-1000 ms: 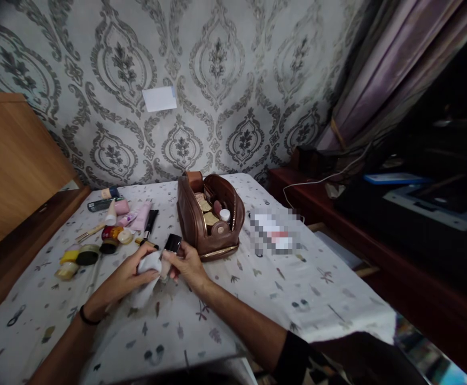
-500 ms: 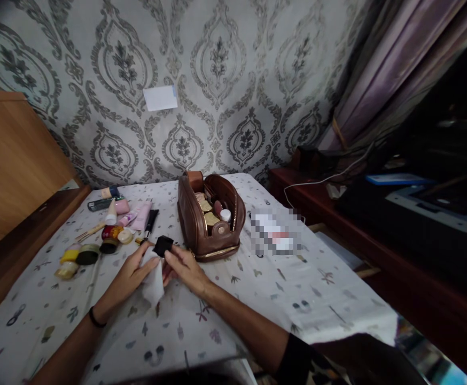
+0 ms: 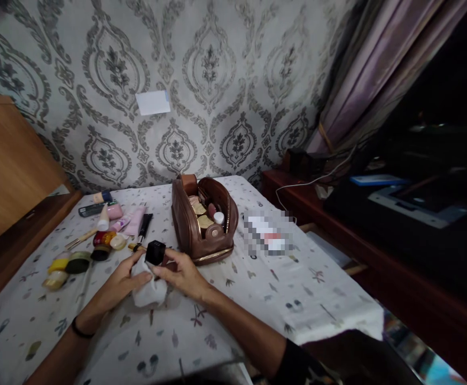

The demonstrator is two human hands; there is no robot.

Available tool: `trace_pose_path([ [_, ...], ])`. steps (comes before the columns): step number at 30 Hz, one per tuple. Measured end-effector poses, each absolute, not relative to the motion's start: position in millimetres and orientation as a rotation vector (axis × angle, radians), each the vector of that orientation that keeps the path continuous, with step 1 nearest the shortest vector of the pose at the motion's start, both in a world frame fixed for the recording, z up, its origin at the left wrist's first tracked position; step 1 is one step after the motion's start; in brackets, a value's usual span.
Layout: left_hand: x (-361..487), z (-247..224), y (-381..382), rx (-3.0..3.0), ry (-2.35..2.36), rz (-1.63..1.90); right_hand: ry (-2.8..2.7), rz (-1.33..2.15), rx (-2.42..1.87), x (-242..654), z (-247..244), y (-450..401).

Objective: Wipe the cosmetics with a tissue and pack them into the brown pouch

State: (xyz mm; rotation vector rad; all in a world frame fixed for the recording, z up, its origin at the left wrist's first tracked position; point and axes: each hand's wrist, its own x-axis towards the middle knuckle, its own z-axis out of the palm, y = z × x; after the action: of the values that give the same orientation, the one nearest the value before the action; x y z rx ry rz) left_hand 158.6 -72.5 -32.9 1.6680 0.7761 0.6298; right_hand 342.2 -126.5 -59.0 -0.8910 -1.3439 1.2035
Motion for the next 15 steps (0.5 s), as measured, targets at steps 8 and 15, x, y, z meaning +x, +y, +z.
trace_pose_path([
  [8,159,-39,-81,1.806,0.699,0.521,-1.557,1.055,-1.122,368,-11,-154],
  [15,158,-38,-87,1.755,0.779,0.447,-1.494,1.040,-1.073,424,51,-170],
])
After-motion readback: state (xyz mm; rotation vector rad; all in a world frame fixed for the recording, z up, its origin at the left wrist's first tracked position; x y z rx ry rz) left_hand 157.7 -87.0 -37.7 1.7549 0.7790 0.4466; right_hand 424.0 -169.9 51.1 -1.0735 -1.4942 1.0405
